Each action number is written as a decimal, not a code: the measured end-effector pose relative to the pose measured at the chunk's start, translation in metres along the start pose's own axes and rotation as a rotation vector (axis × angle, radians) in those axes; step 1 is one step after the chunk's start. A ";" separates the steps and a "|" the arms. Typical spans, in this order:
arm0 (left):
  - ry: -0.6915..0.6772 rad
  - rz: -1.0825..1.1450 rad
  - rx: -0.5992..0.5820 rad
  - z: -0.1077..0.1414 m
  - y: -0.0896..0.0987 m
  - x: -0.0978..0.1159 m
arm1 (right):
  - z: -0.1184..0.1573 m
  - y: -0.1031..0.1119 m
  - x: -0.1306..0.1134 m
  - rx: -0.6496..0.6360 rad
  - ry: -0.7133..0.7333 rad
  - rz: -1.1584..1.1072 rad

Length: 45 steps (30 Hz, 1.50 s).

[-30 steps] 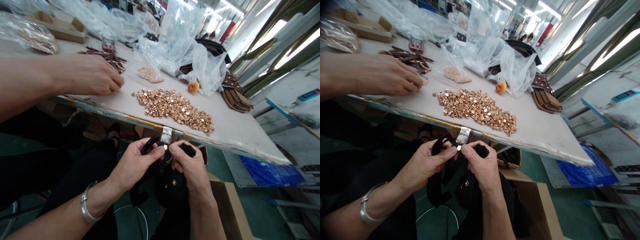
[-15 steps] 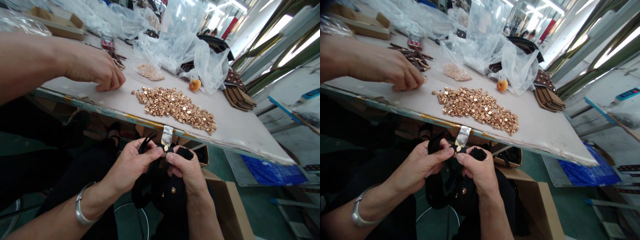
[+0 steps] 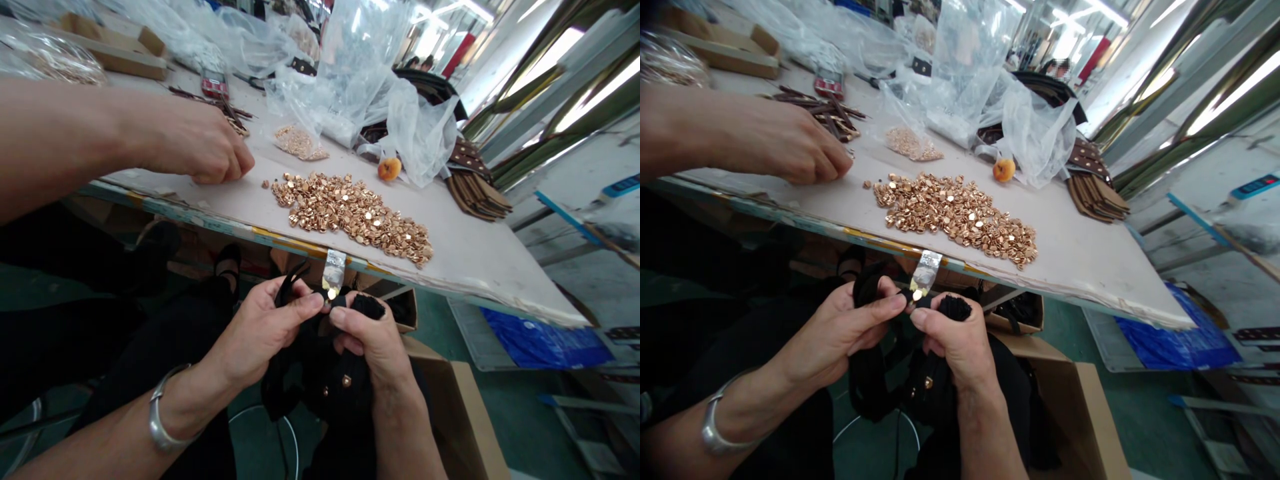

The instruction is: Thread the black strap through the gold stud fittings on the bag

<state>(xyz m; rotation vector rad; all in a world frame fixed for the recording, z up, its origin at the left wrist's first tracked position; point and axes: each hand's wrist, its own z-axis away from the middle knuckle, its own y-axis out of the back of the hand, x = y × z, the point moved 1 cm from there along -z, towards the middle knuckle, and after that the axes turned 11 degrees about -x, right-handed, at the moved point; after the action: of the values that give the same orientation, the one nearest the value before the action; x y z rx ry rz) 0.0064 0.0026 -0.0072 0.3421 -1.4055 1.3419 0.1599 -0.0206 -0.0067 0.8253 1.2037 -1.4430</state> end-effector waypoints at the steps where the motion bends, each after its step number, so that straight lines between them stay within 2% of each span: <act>1: -0.003 0.002 0.001 0.000 -0.001 0.000 | 0.000 0.000 0.000 0.009 0.003 -0.014; 8: -0.054 0.011 0.002 -0.002 -0.005 -0.002 | -0.002 -0.004 -0.004 0.048 0.029 0.022; 15: -0.101 -0.065 0.032 -0.005 -0.005 -0.008 | -0.008 -0.002 -0.008 0.029 0.071 0.060; 21: -0.080 -0.067 0.001 -0.004 -0.008 0.000 | -0.002 -0.006 -0.015 0.053 0.159 0.225; 25: -0.083 -0.056 -0.003 -0.004 -0.010 0.005 | -0.001 -0.016 -0.019 0.168 0.295 0.387; 30: -0.030 0.039 0.013 -0.007 -0.010 0.005 | -0.023 -0.017 -0.046 0.370 0.534 0.802; 33: 0.002 0.063 -0.011 -0.010 -0.008 0.004 | -0.040 -0.010 -0.064 0.462 0.626 0.820; 35: 0.048 0.099 -0.035 -0.012 -0.008 0.002 | -0.046 -0.007 -0.069 0.408 0.613 0.684; 38: 0.079 0.163 -0.066 -0.014 -0.008 0.000 | -0.045 -0.007 -0.066 0.194 0.459 0.474; 42: 0.057 0.115 -0.090 -0.009 -0.009 -0.003 | -0.031 -0.009 -0.058 0.010 0.385 0.581; 45: 0.102 0.002 -0.232 -0.001 -0.009 -0.006 | -0.024 -0.008 -0.056 -0.033 0.300 0.595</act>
<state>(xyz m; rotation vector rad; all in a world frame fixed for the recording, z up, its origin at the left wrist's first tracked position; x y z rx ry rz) 0.0163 -0.0017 -0.0077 0.1161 -1.4575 1.1670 0.1627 0.0174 0.0411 1.2806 1.0670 -0.8319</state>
